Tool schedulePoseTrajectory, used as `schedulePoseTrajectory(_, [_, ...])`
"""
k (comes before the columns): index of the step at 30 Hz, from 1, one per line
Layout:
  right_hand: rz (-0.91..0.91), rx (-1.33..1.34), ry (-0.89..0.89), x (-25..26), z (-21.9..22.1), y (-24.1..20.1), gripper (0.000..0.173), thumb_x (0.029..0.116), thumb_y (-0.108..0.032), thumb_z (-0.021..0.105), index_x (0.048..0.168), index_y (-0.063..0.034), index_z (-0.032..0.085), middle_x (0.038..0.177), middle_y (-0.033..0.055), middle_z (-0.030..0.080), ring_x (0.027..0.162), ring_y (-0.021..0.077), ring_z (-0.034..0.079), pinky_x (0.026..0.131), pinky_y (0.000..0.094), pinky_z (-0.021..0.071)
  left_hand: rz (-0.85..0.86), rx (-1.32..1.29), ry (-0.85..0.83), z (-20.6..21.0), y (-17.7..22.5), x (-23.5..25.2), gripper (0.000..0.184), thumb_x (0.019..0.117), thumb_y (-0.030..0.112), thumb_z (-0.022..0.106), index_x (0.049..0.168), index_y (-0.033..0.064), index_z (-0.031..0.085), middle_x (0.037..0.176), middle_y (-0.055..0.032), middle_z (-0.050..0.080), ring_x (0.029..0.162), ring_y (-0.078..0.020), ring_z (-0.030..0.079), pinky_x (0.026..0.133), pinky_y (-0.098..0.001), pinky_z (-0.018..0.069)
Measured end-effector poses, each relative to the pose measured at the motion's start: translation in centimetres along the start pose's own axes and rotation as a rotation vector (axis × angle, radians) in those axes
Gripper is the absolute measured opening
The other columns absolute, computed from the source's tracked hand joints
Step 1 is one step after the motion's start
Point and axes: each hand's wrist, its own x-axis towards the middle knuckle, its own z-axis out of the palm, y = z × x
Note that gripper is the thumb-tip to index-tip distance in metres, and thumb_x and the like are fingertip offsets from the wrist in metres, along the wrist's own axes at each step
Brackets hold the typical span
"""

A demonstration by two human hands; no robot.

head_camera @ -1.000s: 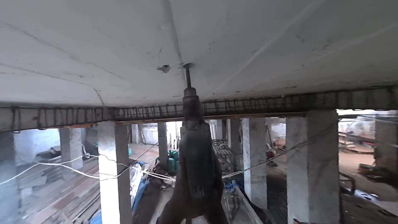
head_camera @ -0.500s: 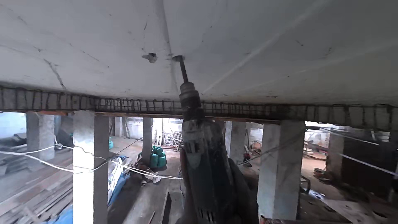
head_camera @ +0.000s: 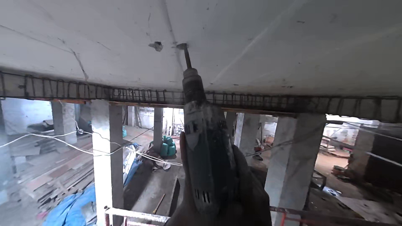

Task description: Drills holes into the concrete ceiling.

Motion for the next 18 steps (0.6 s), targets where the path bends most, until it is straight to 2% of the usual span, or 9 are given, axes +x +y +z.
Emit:
schedulePoseTrajectory(2, [-0.035,-0.002,0.06,0.0,0.8,0.5,0.09,0.0833,-0.059,0.061,0.141,0.01,0.052,0.104,0.0141,0.075,0.086,0.0223,0.071,0.078,0.0391,0.0581,-0.004,-0.024,-0.06,-0.4,-0.3,-0.3,0.132,0.0741,0.031,0.089,0.16,0.0048,-0.008,0.151,-0.0071,0.046,0.131,-0.0056,0.053,0.11,-0.0272,0.0466])
schedulePoseTrajectory(4, [-0.032,-0.024,0.083,0.1,1.0,0.0,0.094,0.082,-0.064,0.057,0.141,0.0092,0.054,0.099,0.013,0.076,0.081,0.0228,0.071,0.074,0.0401,0.0578,-0.007,-0.026,-0.07,-0.8,-0.1,-0.2,0.128,0.0749,0.029,0.088,0.16,0.0041,-0.005,0.148,-0.0066,0.049,0.128,-0.0063,0.055,0.108,-0.0279,0.0484])
schedulePoseTrajectory(6, [-0.005,-0.009,0.064,-0.1,1.0,-1.0,0.093,0.0803,-0.061,0.06,0.142,0.0087,0.052,0.096,0.0119,0.075,0.079,0.0228,0.07,0.071,0.0406,0.0582,-0.042,-0.008,-0.049,-1.3,1.2,-0.4,0.122,0.0756,0.03,0.088,0.159,0.0013,0.004,0.141,-0.0044,0.056,0.122,-0.0055,0.06,0.105,-0.0271,0.0514])
schedulePoseTrajectory(11, [0.087,0.104,0.079,-1.2,3.3,-3.0,0.099,0.0759,-0.062,0.063,0.143,0.0087,0.051,0.091,0.0117,0.074,0.076,0.0233,0.07,0.066,0.0443,0.0579,-0.103,0.091,-0.076,-3.9,2.8,-0.9,0.124,0.0729,0.03,0.089,0.159,0.0005,0.005,0.14,-0.0034,0.056,0.122,-0.0044,0.06,0.105,-0.0257,0.0516])
schedulePoseTrajectory(14, [0.133,0.207,0.11,-1.7,5.4,-4.0,0.099,0.0779,-0.062,0.065,0.145,0.0092,0.048,0.101,0.0142,0.074,0.086,0.023,0.071,0.074,0.0468,0.0582,-0.061,0.13,-0.131,-5.5,3.2,-0.1,0.128,0.0727,0.031,0.09,0.161,0.0052,0.0,0.147,-0.0022,0.051,0.126,-0.0046,0.056,0.108,-0.026,0.0501])
schedulePoseTrajectory(16, [0.187,0.276,0.132,-2.4,7.4,-4.7,0.1,0.0779,-0.061,0.067,0.146,0.0093,0.045,0.112,0.0168,0.073,0.096,0.0243,0.072,0.083,0.0506,0.0565,-0.033,0.178,-0.172,-6.9,3.0,0.4,0.136,0.0705,0.034,0.091,0.161,0.0061,-0.006,0.155,-0.0065,0.043,0.134,-0.0073,0.051,0.112,-0.0276,0.0469])
schedulePoseTrajectory(18, [0.254,0.35,0.148,-2.5,9.8,-5.6,0.101,0.0741,-0.054,0.073,0.148,0.0087,0.043,0.117,0.019,0.071,0.104,0.0278,0.07,0.091,0.0531,0.0554,0.015,0.238,-0.227,-8.8,2.6,1.3,0.139,0.0697,0.037,0.09,0.162,0.0049,-0.009,0.161,-0.0123,0.033,0.141,-0.0112,0.044,0.117,-0.0306,0.0425])
